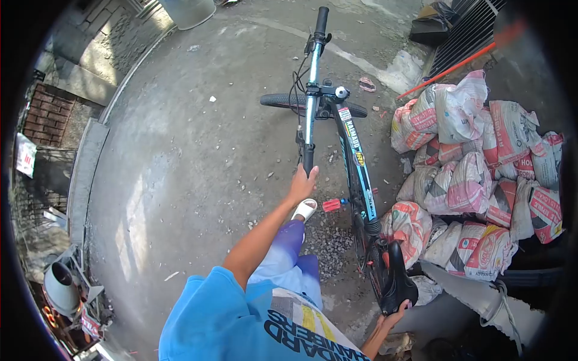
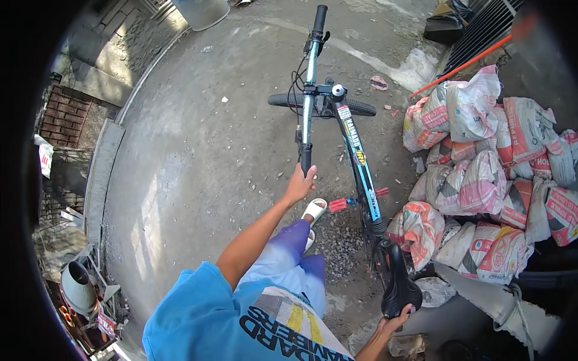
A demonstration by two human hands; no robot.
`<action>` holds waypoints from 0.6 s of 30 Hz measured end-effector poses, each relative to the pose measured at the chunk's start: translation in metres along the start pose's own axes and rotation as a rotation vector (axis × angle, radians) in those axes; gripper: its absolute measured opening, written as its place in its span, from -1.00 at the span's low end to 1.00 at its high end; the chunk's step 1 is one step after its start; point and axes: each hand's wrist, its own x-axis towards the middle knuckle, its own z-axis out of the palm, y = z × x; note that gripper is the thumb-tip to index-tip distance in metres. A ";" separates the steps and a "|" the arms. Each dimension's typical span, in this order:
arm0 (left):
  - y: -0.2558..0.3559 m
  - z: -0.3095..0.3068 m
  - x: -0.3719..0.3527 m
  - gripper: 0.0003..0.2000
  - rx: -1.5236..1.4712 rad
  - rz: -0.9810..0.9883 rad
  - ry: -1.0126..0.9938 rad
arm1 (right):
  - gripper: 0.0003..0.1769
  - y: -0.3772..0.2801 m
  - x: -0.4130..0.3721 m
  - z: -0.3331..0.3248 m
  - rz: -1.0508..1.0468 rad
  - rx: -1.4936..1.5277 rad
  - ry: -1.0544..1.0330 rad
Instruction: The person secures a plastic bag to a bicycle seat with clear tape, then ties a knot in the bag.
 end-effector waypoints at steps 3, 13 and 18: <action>-0.021 -0.027 -0.002 -0.57 -0.186 -0.046 0.057 | -0.41 0.017 -0.020 0.023 -0.074 -0.108 0.025; -0.089 -0.201 -0.043 -0.54 -0.315 -0.101 0.402 | -0.42 0.053 -0.059 0.088 -0.103 -0.275 -0.202; -0.137 -0.275 -0.085 -0.53 -0.393 -0.076 0.556 | -0.39 0.095 -0.095 0.130 -0.167 -0.320 -0.366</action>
